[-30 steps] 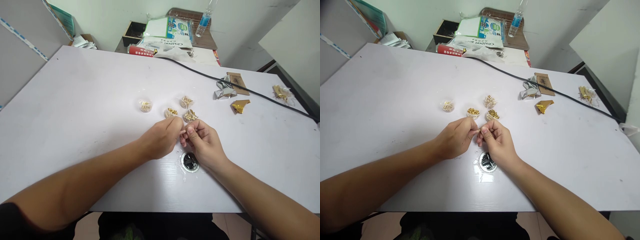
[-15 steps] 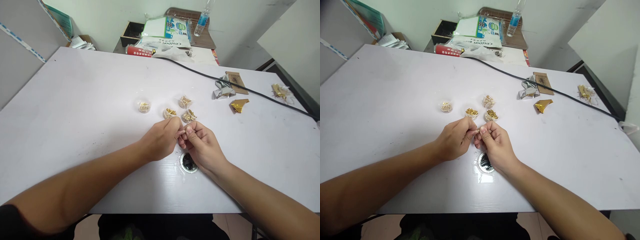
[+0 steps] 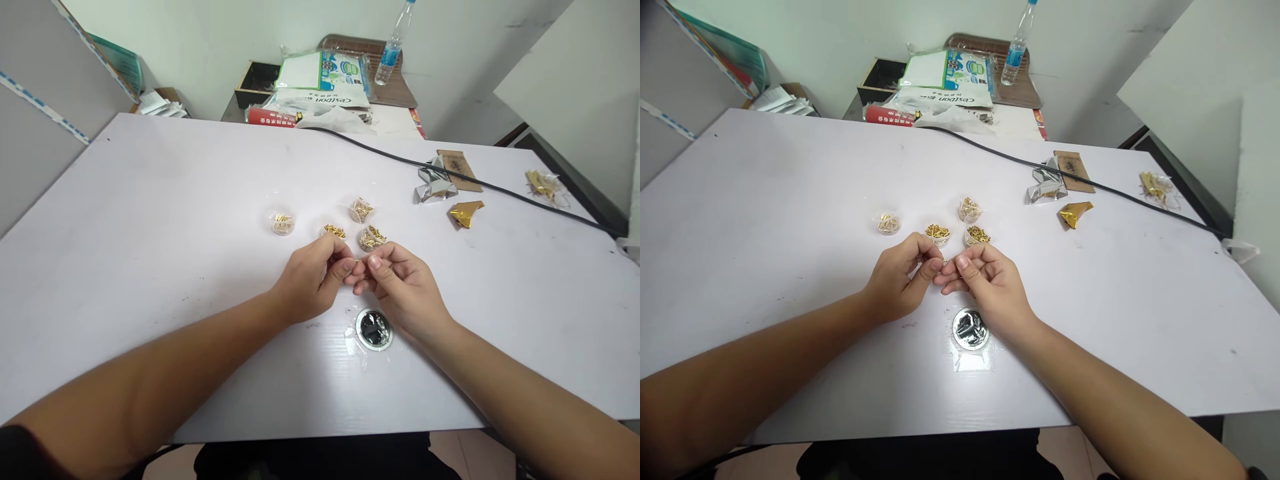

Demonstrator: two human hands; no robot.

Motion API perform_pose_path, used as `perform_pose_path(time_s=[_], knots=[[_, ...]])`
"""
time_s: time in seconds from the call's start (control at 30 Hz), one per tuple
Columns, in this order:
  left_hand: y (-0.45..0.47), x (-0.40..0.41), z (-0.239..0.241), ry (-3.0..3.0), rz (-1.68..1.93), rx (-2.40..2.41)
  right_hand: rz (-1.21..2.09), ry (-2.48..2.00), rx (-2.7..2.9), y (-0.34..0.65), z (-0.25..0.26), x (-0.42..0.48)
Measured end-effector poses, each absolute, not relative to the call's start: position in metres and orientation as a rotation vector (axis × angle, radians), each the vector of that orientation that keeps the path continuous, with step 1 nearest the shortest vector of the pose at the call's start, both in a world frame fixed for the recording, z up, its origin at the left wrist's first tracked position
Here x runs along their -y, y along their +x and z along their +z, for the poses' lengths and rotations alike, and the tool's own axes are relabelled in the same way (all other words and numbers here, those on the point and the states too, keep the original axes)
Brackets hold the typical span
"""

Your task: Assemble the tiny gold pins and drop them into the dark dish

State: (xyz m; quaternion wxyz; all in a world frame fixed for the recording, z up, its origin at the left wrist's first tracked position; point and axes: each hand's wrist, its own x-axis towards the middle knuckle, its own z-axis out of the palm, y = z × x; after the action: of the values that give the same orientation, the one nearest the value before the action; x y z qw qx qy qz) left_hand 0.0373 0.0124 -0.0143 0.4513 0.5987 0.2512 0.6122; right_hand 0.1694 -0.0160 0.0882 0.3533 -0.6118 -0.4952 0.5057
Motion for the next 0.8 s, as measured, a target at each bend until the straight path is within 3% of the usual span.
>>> perform_pose_path(time_s=[0.8], knots=[[0.037, -0.015, -0.017, 1.441, 1.447, -0.487, 0.998, -1.535, 1.765, 0.182, 0.091, 0.015]])
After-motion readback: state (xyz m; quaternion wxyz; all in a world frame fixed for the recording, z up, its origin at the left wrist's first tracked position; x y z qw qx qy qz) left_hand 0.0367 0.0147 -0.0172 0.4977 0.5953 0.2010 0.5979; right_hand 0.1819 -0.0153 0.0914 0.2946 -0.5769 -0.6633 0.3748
